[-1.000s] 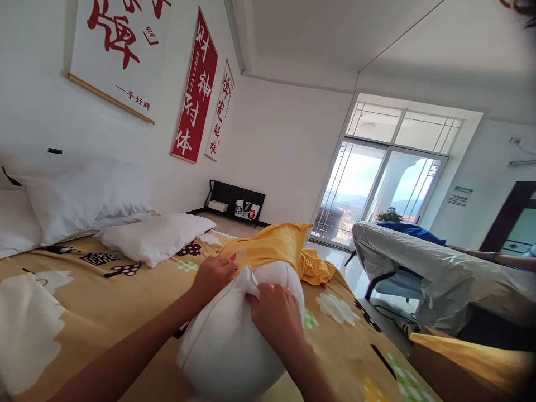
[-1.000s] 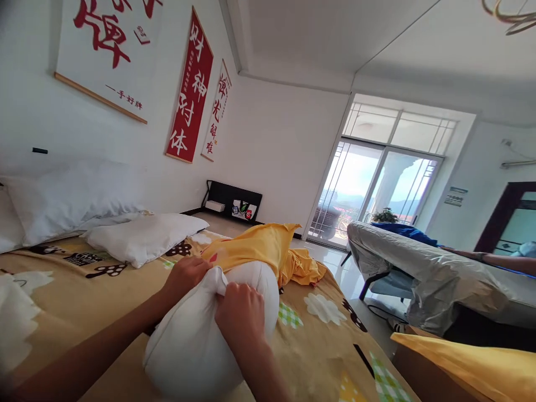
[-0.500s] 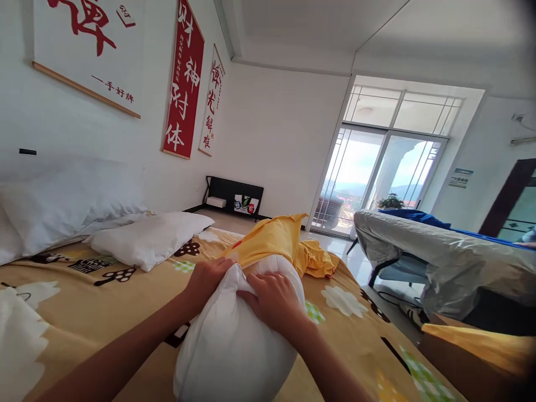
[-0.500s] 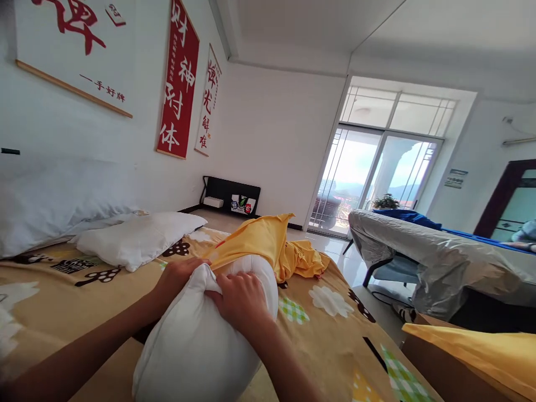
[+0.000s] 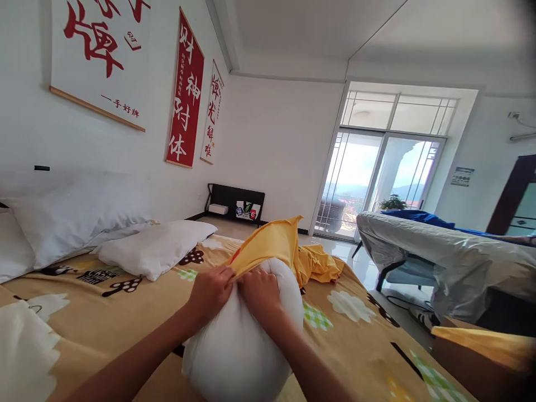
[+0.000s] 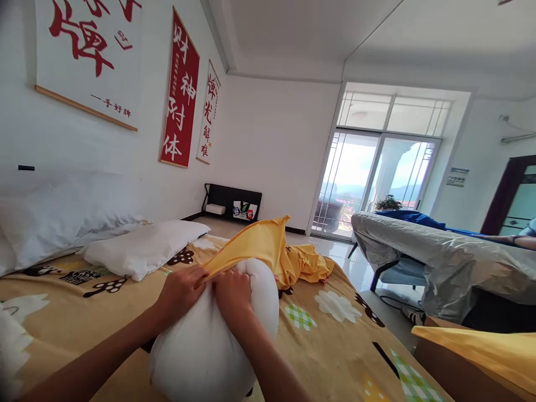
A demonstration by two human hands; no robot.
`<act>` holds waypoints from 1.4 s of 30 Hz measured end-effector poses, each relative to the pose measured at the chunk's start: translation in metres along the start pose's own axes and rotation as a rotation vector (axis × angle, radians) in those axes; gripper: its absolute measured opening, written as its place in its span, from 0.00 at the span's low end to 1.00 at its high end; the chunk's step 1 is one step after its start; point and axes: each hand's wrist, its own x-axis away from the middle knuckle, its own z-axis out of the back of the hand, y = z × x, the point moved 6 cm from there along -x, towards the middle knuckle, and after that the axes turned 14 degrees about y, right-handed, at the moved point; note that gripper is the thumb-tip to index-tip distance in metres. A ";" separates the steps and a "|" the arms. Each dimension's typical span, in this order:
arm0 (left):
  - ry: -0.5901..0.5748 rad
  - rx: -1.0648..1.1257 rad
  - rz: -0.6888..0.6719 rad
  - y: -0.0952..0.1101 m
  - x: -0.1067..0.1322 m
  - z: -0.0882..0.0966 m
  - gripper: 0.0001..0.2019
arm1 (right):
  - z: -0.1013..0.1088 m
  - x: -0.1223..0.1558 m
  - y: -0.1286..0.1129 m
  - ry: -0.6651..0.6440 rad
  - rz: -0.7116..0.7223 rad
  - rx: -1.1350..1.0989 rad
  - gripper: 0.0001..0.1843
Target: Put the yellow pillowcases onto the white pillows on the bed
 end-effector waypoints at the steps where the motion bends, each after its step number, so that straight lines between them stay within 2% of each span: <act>1: -0.035 -0.055 0.015 0.007 0.003 -0.001 0.09 | 0.004 0.008 0.001 0.074 0.008 0.001 0.14; 3: -0.111 -0.130 0.010 0.022 0.009 -0.004 0.10 | 0.016 0.031 0.007 0.272 0.037 -0.013 0.12; 6: -0.176 -0.127 -0.053 0.044 0.015 -0.007 0.11 | 0.040 0.082 0.028 0.621 0.094 -0.125 0.10; 8: -0.186 -0.085 -0.081 0.053 0.014 -0.005 0.12 | 0.050 0.120 0.052 0.807 0.076 -0.193 0.18; 9: -0.197 -0.054 -0.083 0.057 0.012 -0.004 0.12 | 0.051 0.136 0.064 0.848 0.042 -0.211 0.23; 12: -0.287 0.075 -0.054 0.071 0.004 -0.004 0.09 | 0.037 0.165 0.089 0.829 -0.073 -0.237 0.31; 15: -0.330 0.132 -0.049 0.091 -0.007 -0.006 0.06 | 0.022 0.171 0.085 0.807 -0.065 -0.225 0.30; 18: -0.227 0.097 -0.116 0.112 -0.012 -0.004 0.08 | 0.018 0.159 0.067 0.787 -0.016 -0.191 0.19; 20: -0.118 0.061 -0.194 0.124 -0.010 0.000 0.10 | 0.016 0.142 0.058 0.698 -0.002 -0.174 0.14; 23: 0.032 0.010 -0.398 0.141 -0.002 0.011 0.12 | 0.010 0.109 0.056 0.535 -0.042 -0.182 0.13; 25: 0.059 -0.029 -0.462 0.141 0.002 0.016 0.11 | 0.007 0.090 0.060 0.509 -0.074 -0.221 0.14; 27: 0.041 -0.085 -0.399 0.125 0.004 0.019 0.10 | 0.004 0.082 0.063 0.544 -0.090 -0.289 0.13; 29: 0.036 -0.119 -0.324 0.104 0.009 0.021 0.08 | 0.002 0.090 0.059 0.614 -0.072 -0.367 0.12; 31: 0.078 -0.116 -0.325 0.088 0.015 0.024 0.08 | -0.001 0.115 0.045 0.702 -0.054 -0.417 0.17; 34: 0.135 -0.093 -0.316 0.077 0.014 0.026 0.08 | -0.006 0.168 0.004 0.882 -0.028 -0.408 0.23; 36: 0.103 -0.062 -0.265 0.079 0.003 0.024 0.08 | -0.007 0.195 -0.026 0.995 0.025 -0.367 0.19; 38: 0.039 -0.021 -0.241 0.086 -0.014 0.022 0.08 | -0.006 0.203 -0.040 1.058 0.073 -0.301 0.15; 40: -0.007 0.003 -0.274 0.098 -0.029 0.023 0.07 | -0.001 0.193 -0.035 1.072 0.124 -0.231 0.12; 42: -0.021 -0.001 -0.329 0.110 -0.038 0.023 0.08 | 0.008 0.179 -0.020 1.107 0.205 -0.169 0.09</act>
